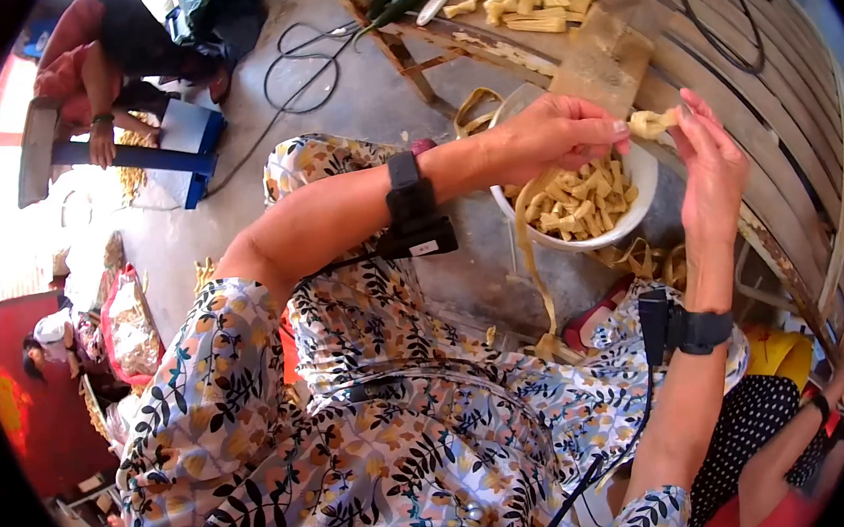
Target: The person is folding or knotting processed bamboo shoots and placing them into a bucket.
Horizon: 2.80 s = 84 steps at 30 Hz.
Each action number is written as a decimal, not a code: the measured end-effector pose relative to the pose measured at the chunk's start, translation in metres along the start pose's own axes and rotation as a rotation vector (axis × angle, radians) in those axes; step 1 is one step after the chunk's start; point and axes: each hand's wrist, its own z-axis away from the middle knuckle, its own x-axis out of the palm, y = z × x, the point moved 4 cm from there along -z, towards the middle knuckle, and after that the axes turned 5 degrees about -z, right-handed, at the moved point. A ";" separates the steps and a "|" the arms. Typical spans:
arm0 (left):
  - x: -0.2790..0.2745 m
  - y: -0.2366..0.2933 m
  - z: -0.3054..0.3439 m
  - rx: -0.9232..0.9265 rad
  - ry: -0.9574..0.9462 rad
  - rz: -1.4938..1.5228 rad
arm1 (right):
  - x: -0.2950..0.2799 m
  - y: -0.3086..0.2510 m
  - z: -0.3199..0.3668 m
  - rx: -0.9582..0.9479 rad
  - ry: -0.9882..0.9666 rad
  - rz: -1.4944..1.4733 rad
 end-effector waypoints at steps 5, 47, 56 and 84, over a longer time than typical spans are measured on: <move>-0.015 -0.020 0.007 -0.160 -0.238 0.080 | 0.011 0.009 0.009 0.169 -0.088 0.198; -0.027 -0.010 0.004 -0.080 -0.233 0.044 | 0.023 0.034 -0.006 0.226 -0.239 0.113; -0.036 -0.014 0.001 -0.183 -0.304 0.147 | 0.031 0.010 0.004 0.259 -0.116 0.073; -0.016 0.027 -0.006 0.166 0.040 -0.736 | 0.017 0.007 -0.001 -0.028 -0.017 -0.043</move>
